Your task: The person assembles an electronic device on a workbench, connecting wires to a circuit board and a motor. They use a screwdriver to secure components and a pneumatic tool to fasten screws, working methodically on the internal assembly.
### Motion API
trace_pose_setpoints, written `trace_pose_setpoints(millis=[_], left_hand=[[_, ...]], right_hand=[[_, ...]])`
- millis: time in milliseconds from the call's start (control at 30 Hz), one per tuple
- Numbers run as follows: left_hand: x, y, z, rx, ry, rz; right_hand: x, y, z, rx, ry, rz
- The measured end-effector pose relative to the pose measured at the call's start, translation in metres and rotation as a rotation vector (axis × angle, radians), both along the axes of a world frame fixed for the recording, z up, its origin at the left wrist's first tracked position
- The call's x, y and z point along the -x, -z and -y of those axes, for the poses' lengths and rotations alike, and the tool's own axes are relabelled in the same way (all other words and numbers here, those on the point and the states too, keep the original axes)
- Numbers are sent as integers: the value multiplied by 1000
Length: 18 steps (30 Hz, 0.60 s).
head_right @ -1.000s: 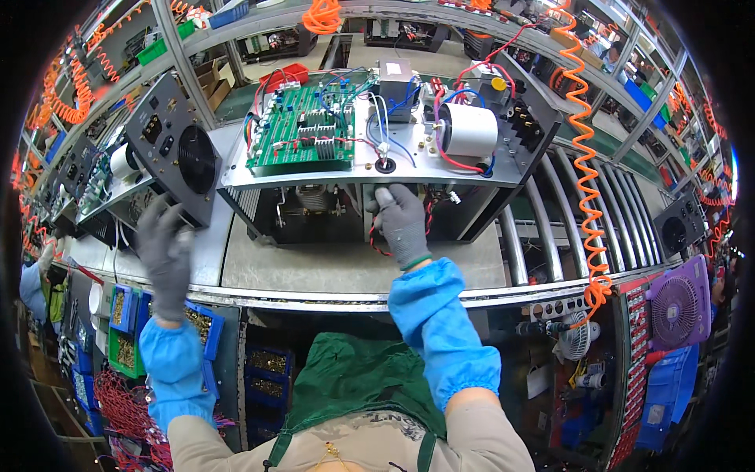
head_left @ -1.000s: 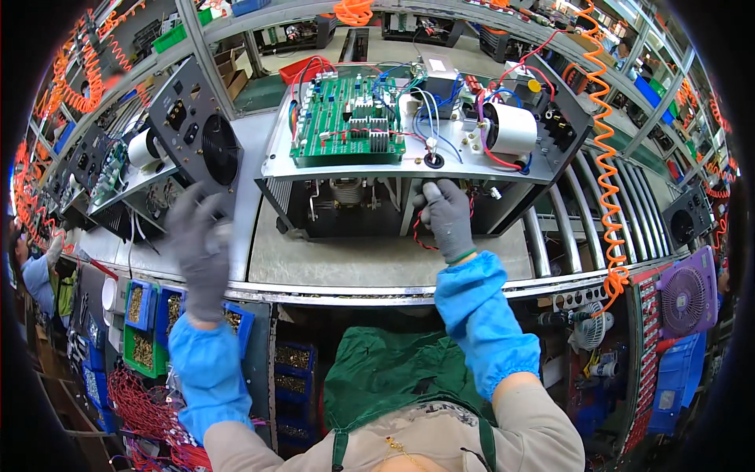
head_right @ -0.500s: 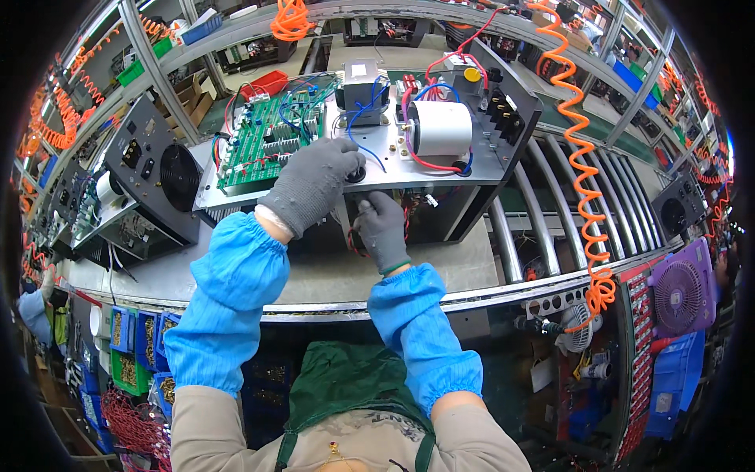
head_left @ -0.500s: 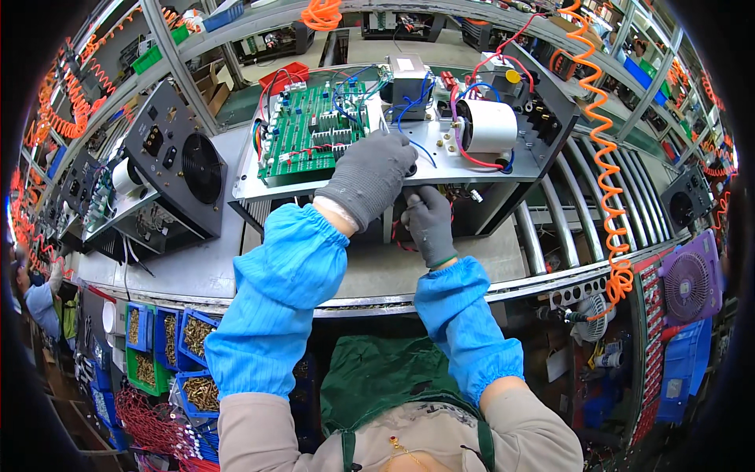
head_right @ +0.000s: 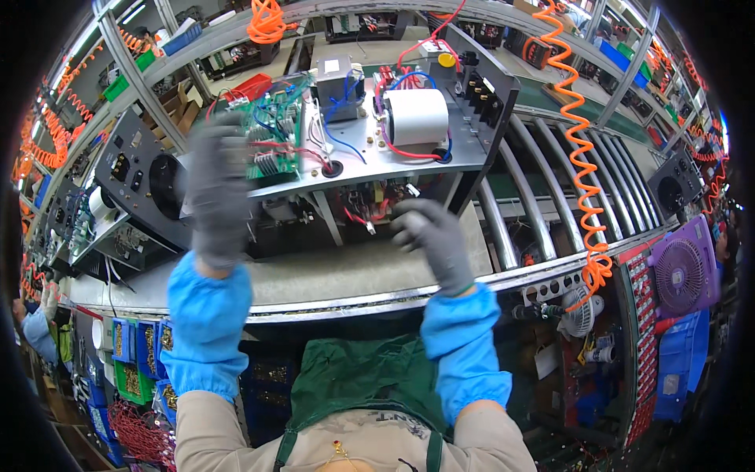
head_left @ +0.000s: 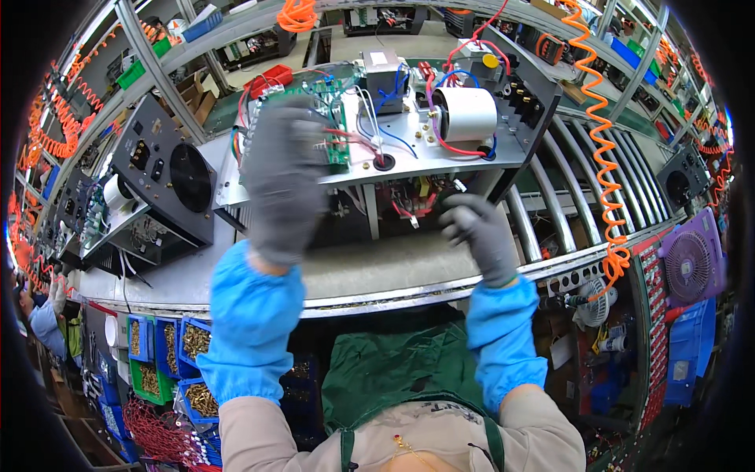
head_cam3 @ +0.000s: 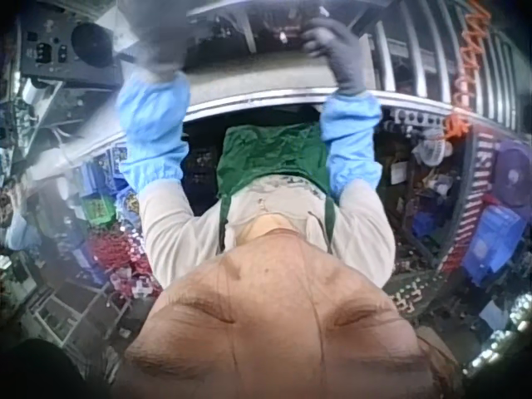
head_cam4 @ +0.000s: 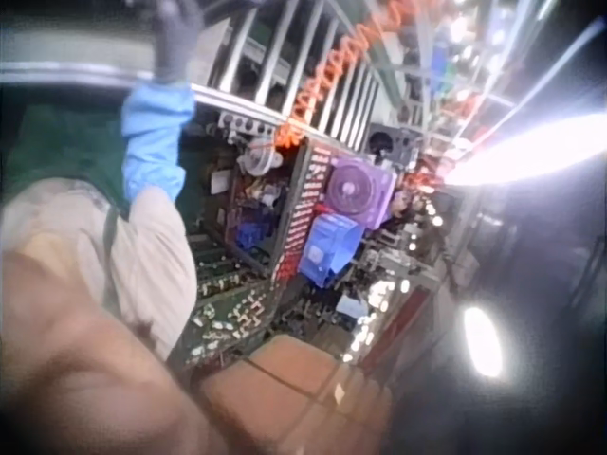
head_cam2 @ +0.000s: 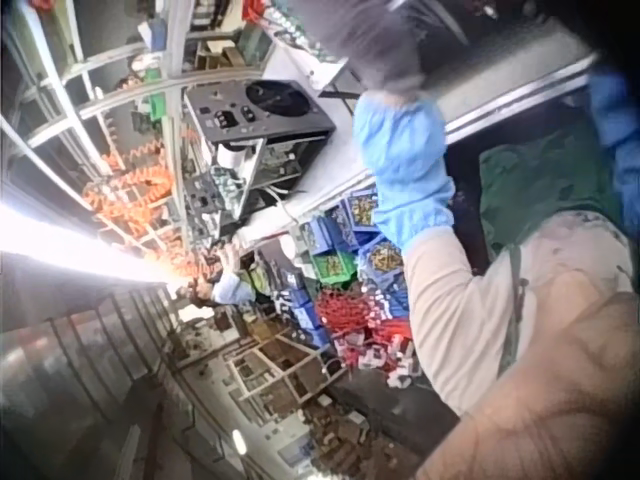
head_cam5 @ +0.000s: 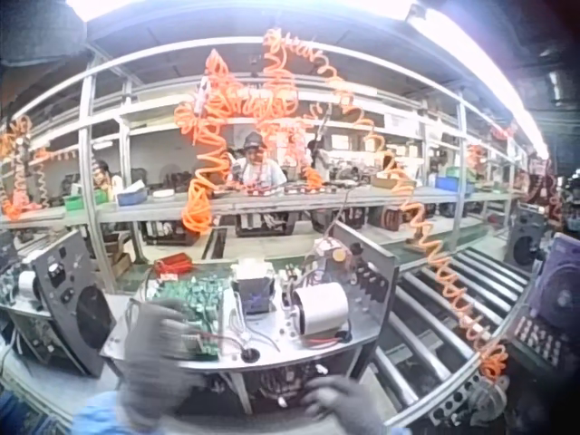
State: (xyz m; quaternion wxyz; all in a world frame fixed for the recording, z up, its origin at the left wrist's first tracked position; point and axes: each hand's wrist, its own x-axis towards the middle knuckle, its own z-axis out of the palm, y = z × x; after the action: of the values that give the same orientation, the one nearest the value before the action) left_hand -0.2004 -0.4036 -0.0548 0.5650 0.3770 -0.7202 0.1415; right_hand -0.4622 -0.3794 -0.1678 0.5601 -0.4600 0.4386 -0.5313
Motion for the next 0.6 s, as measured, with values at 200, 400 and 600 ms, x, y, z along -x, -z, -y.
trace_pose_setpoints(millis=[200, 400, 600], left_hand=[[-152, 36, -4, -116, -20, -849], [-193, 111, 35, -896, 525, -1284], [-236, 106, 105, -1013, 680, -968]], right_hand=[[149, 3, 48, 201, 429, -109], [227, -59, 96, 365, 659, -316], [300, -97, 129, 768, 763, -223]])
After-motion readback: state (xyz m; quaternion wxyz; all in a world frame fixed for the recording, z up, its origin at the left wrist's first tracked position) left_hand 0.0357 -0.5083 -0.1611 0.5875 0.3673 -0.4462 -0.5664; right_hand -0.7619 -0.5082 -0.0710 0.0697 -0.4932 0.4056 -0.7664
